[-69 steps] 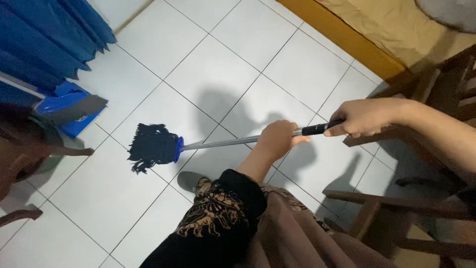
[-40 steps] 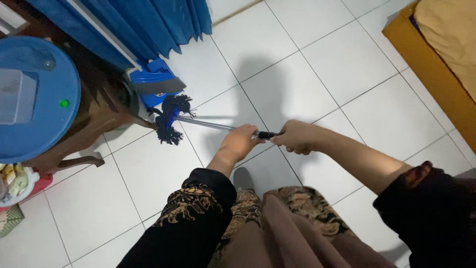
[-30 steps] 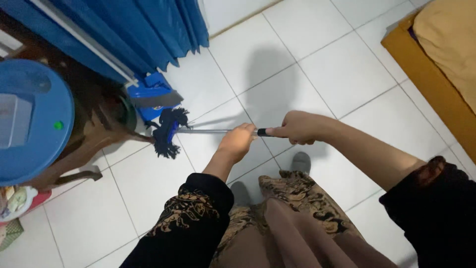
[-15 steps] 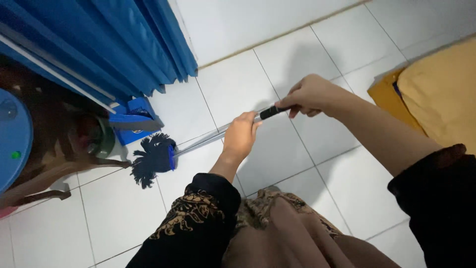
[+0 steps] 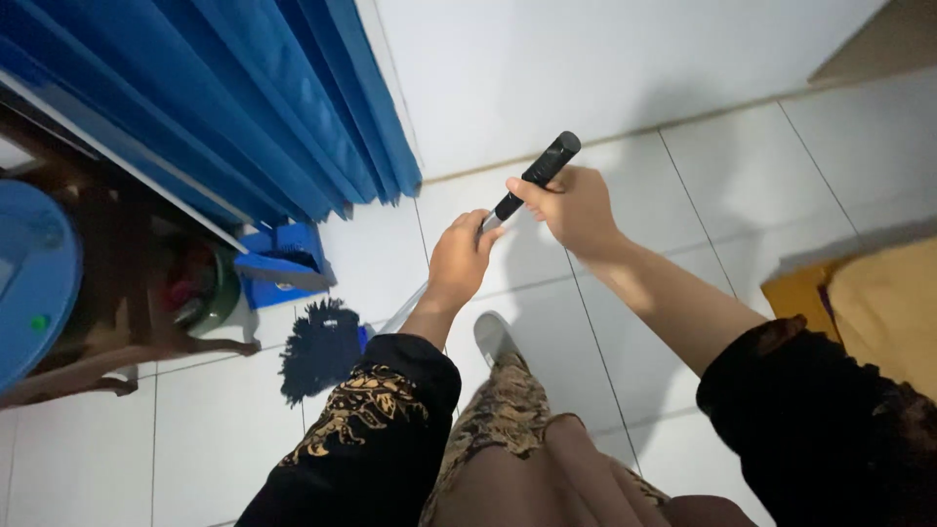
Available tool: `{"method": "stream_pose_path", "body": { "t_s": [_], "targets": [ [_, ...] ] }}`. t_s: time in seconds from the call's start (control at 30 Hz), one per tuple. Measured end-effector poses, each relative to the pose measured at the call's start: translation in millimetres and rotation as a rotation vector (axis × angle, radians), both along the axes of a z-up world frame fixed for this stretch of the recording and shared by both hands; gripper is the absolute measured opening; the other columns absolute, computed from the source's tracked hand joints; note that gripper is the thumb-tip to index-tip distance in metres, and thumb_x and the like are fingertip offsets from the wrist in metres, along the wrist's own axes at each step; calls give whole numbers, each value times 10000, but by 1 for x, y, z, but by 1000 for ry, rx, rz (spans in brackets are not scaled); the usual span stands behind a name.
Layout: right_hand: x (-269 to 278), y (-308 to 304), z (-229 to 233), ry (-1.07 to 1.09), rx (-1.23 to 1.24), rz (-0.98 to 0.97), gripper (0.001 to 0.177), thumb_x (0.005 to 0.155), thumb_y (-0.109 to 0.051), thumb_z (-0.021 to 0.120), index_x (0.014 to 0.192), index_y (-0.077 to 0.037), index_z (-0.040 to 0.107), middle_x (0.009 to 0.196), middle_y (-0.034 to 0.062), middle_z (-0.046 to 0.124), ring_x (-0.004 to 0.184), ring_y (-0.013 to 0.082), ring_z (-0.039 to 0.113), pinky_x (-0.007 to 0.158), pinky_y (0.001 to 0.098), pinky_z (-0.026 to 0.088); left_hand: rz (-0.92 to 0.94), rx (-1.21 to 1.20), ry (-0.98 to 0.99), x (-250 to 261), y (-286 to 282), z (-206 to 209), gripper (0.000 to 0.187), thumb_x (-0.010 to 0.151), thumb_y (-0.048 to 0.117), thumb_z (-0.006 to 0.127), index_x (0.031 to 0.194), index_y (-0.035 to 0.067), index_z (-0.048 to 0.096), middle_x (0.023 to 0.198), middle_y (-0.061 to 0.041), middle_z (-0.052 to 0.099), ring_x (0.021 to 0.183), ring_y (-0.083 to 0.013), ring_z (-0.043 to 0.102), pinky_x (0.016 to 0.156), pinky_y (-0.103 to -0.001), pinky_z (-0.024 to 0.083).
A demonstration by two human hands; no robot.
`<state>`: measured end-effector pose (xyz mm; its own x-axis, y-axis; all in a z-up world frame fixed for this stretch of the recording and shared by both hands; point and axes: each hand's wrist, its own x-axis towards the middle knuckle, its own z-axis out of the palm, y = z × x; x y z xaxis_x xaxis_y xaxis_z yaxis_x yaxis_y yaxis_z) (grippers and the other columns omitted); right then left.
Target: Mopping the floor in a dining area and moving chairs to reach obstructed spots.
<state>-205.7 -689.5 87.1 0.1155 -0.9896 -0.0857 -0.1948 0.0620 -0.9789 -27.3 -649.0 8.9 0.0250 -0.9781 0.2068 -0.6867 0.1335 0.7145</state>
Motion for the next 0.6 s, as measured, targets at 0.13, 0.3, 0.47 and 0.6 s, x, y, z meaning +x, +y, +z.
{"method": "stream_pose_path", "body": {
  "t_s": [0.13,0.3,0.47,0.6],
  "targets": [
    [15,-75,-12,-65,-23,122,348,932,-297,784,757,-14,682,679,9,594,643,99,505,583,283,389,-9,77,-36,22,-61,-7,348,990,301,622,1209,31,623,1102,-201,689,1024,-421,639,841,-503,498],
    [33,-166,-15,-7,58,220,309,978,-288,752,872,-1,706,743,37,550,665,126,453,571,309,333,77,372,-130,44,-132,-4,354,1020,364,551,1093,20,593,1077,-215,674,1020,-427,628,864,-524,487],
    [54,-248,-6,11,18,326,249,957,-242,702,972,5,730,930,99,735,863,147,722,783,298,608,78,409,-191,75,-197,-26,303,1015,319,546,1030,20,596,1048,-208,685,1001,-412,645,867,-516,492],
    [66,-317,-3,-72,4,355,232,943,-211,714,1015,10,723,998,101,747,936,173,713,833,332,607,88,267,-242,87,-250,-24,297,992,302,604,1016,6,622,964,-222,701,932,-428,662,819,-519,503]
  ]
}}
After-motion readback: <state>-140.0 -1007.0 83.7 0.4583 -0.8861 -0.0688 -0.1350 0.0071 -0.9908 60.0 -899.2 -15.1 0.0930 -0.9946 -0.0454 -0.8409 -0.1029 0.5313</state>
